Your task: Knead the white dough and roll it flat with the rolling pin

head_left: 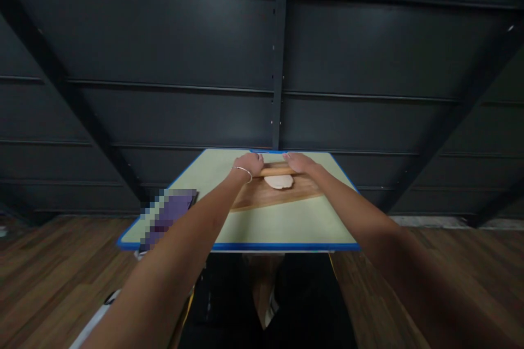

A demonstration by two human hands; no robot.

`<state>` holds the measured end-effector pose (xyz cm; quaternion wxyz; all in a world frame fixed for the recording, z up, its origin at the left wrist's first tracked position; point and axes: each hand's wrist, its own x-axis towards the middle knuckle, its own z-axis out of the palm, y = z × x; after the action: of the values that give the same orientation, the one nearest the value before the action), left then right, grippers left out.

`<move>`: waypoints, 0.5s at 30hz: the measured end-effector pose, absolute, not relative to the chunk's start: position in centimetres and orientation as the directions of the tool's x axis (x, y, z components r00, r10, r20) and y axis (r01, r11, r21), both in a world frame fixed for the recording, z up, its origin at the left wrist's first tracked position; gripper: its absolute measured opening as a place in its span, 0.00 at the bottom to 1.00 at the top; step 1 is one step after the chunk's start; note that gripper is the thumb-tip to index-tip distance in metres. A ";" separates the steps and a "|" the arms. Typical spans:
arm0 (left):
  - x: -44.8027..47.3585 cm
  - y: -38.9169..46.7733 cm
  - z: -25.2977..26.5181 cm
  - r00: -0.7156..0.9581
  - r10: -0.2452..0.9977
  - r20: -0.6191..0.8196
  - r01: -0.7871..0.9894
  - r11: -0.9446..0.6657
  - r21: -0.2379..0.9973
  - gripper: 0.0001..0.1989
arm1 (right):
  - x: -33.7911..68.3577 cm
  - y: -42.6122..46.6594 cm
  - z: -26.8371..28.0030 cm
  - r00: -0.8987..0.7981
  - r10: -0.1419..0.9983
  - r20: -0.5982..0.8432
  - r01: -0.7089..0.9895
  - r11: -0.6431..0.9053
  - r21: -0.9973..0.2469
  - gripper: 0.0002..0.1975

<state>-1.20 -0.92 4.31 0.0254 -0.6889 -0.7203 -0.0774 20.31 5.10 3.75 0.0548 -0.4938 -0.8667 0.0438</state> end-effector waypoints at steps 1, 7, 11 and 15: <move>-1.1 -0.6 4.3 -0.058 0.987 0.147 0.996 0.048 0.075 0.31 | 20.3 5.3 3.7 -0.503 0.863 0.049 0.848 0.504 -0.163 0.34; -0.8 0.6 3.8 -0.067 0.992 0.104 0.990 0.054 0.130 0.31 | 20.0 5.8 4.0 -0.545 0.837 0.041 0.813 0.540 -0.218 0.32; -1.2 1.5 3.5 -0.071 0.995 0.073 0.987 0.060 0.148 0.28 | 19.5 6.3 4.1 -0.524 0.850 0.053 0.833 0.525 -0.174 0.31; -1.6 2.1 3.1 -0.078 0.993 0.088 0.985 0.063 0.159 0.27 | 19.2 6.5 4.2 -0.489 0.872 0.002 0.866 0.485 -0.122 0.29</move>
<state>-1.62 2.10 3.07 -0.0219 -0.6787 -0.7287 -0.0887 19.15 6.49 4.19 0.0319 -0.5046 -0.8611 0.0524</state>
